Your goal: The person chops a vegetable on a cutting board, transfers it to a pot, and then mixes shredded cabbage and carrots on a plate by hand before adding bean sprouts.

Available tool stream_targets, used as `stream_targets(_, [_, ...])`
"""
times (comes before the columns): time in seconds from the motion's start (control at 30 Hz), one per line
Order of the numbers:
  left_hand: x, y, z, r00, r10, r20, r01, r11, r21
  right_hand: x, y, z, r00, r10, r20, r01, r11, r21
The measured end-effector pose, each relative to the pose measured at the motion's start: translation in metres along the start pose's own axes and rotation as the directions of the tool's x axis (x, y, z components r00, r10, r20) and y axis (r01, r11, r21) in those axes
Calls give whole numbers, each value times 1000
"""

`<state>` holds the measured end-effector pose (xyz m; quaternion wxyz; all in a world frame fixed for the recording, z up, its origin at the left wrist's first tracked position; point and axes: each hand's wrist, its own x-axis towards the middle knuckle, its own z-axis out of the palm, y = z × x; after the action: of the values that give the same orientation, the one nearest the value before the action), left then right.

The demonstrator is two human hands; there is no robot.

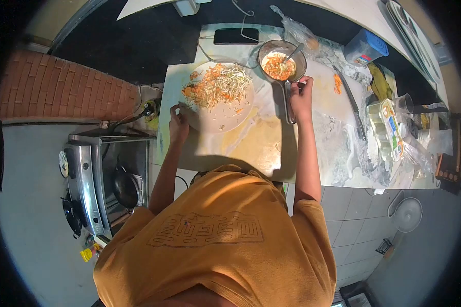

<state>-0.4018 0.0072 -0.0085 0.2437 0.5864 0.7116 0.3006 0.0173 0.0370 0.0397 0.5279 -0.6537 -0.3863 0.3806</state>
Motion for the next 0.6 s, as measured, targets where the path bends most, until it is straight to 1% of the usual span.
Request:
stream_targets(0.03, [-4, 2, -1, 1000, -17, -3, 17, 1000, -21, 6, 2, -2, 998, -61, -9, 59, 989, -133])
stream_targets(0.07, [-7, 3, -2, 999, -34, -6, 33, 999, -42, -13, -40, 4, 980, -180, -90, 140, 931, -336])
stream_targets(0.1, [-11, 3, -3, 999, -36, -9, 36, 998, -46, -24, -62, 8, 979, -183, -86, 144, 930, -339])
stream_targets(0.13, [-16, 1, -5, 999, -37, -7, 37, 999, -26, -32, -77, 13, 901, -427, -73, 356, 826, -436])
stream_targets(0.17, [-22, 0, -8, 999, -41, -5, 41, 999, -5, -43, -87, 20, 767, -640, -31, 535, 666, -521])
stream_targets(0.2, [-27, -1, -11, 999, -54, -6, 54, 999, -5, -57, -95, 33, 866, -500, 22, 477, 811, -338])
stream_targets(0.23, [-31, 4, -16, 997, -74, 39, 74, 997, 7, -69, -96, 45, 810, -560, 175, 579, 712, -398])
stream_targets(0.27, [-34, 8, -21, 992, -90, 83, 89, 996, 18, -82, -106, 59, 732, -600, 323, 681, 662, -312])
stream_targets(0.3, [-34, 11, -24, 992, -94, 81, 93, 996, 16, -87, -95, 74, 714, -544, 441, 690, 654, -310])
stream_targets(0.33, [-35, 15, -27, 995, -61, 80, 62, 998, -5, -91, -91, 83, 735, -444, 513, 649, 681, -340])
stream_targets(0.37, [-36, 15, -29, 997, -27, 78, 29, 999, -26, -88, -80, 90, 732, -443, 517, 650, 681, -337])
stream_targets(0.4, [-37, 11, -25, 997, -32, 73, 34, 999, -26, -79, -64, 99, 710, -431, 556, 677, 636, -371])
stream_targets(0.47, [-38, 2, -16, 995, 82, -62, -83, 996, -26, -69, -53, 115, 673, -428, 603, 722, 557, -411])
stream_targets(0.5, [-39, -4, -12, 995, 76, -64, -78, 997, -24, -69, -46, 119, 671, -426, 607, 723, 558, -407])
stream_targets(0.57, [-41, -5, -7, 992, 76, -96, -67, 993, 98, -73, -45, 126, 622, -473, 624, 783, 394, -482])
stream_targets(0.6, [-42, -6, -6, 993, 73, -97, -64, 993, 95, -74, -43, 127, 620, -471, 627, 784, 391, -482])
